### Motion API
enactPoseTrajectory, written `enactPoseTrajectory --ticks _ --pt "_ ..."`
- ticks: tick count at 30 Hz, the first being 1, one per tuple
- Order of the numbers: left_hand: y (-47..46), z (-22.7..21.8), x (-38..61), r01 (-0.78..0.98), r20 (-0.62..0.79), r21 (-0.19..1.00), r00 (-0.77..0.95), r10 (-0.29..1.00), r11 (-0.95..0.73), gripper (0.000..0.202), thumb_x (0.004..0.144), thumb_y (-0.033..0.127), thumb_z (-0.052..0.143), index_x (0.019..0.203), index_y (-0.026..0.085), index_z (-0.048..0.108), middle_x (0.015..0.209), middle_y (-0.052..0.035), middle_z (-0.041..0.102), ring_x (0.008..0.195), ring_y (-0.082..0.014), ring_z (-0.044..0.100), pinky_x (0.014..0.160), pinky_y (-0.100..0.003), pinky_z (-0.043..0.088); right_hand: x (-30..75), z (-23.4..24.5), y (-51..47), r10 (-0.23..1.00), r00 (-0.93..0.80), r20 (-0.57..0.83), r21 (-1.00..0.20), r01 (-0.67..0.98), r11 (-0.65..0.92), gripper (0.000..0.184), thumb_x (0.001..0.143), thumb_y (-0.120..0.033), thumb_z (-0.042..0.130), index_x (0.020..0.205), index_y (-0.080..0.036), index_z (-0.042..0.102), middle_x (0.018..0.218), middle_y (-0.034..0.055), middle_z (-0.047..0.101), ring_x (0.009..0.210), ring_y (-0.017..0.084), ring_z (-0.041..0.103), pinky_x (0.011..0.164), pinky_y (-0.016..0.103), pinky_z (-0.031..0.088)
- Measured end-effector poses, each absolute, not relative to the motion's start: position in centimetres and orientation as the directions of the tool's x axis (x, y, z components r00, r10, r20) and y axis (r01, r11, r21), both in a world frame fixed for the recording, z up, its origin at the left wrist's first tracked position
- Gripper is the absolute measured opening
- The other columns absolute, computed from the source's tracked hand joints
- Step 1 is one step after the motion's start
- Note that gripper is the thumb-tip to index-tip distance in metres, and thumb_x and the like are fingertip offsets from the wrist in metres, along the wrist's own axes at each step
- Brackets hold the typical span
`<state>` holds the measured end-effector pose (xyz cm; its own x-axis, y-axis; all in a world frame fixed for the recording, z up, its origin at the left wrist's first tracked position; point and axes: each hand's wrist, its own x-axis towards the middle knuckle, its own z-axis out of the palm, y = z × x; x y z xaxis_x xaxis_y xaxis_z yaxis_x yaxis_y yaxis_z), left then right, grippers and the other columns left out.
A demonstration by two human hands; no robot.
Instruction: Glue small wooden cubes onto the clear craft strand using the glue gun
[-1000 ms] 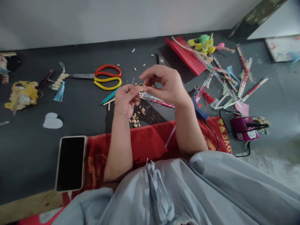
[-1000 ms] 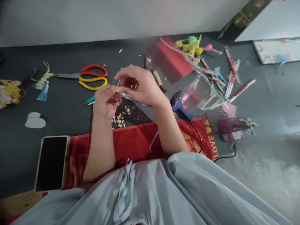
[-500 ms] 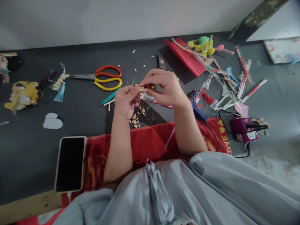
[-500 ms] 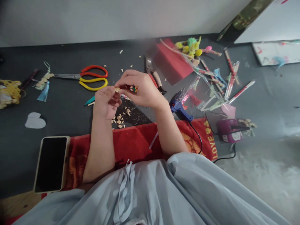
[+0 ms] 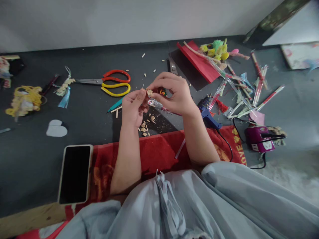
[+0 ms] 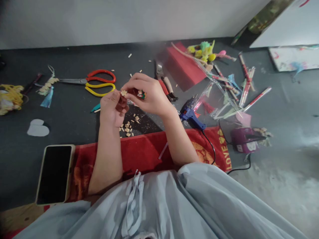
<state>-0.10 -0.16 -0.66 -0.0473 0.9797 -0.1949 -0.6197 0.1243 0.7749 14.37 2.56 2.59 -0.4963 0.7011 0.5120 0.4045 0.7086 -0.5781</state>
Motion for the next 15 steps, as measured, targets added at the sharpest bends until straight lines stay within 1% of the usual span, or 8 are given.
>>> enactPoseTrajectory --ticks 4,7,9,15 --pt "0.0 -0.7 -0.1 -0.614 -0.199 0.779 -0.058 0.978 0.122 0.038 0.042 0.046 0.087 0.060 0.018 0.069 0.046 0.0056 0.052 0.039 -0.0019 0.038 0.032 -0.016 0.024 14.3 2.1 2.8 0.668 -0.437 0.602 -0.541 0.392 0.744 0.025 0.088 -0.037 0.055 0.096 -0.017 0.066 0.089 0.0044 0.064 0.073 0.010 0.060 0.068 0.026 0.053" --pt "0.2 -1.0 -0.1 -0.601 -0.181 0.791 -0.053 0.982 0.114 0.037 0.041 0.046 0.087 0.060 0.019 0.069 0.046 0.0065 0.052 0.038 -0.0006 0.038 0.031 -0.015 0.024 14.2 1.9 2.8 0.638 -0.413 0.650 -0.533 0.350 0.770 0.020 0.086 -0.033 0.060 0.093 -0.016 0.068 0.087 0.0040 0.065 0.070 0.008 0.059 0.065 0.024 0.052" --pt "0.2 -1.1 -0.2 -0.594 -0.161 0.798 -0.046 0.986 0.103 0.037 0.042 0.047 0.087 0.060 0.019 0.068 0.047 0.0065 0.053 0.038 -0.0002 0.038 0.030 -0.014 0.024 14.1 1.8 2.9 0.629 -0.408 0.662 -0.531 0.336 0.778 0.018 0.085 -0.032 0.061 0.092 -0.016 0.068 0.086 0.0037 0.065 0.070 0.008 0.058 0.066 0.024 0.051" --pt "0.1 -1.3 -0.3 -0.592 -0.137 0.801 -0.037 0.990 0.089 0.037 0.045 0.046 0.086 0.062 0.019 0.067 0.049 0.0061 0.055 0.038 -0.0002 0.041 0.029 -0.013 0.026 13.8 1.3 2.8 0.644 -0.393 0.656 -0.545 0.343 0.765 0.021 0.087 -0.035 0.058 0.093 -0.017 0.066 0.089 0.0044 0.063 0.074 0.010 0.059 0.068 0.026 0.052"
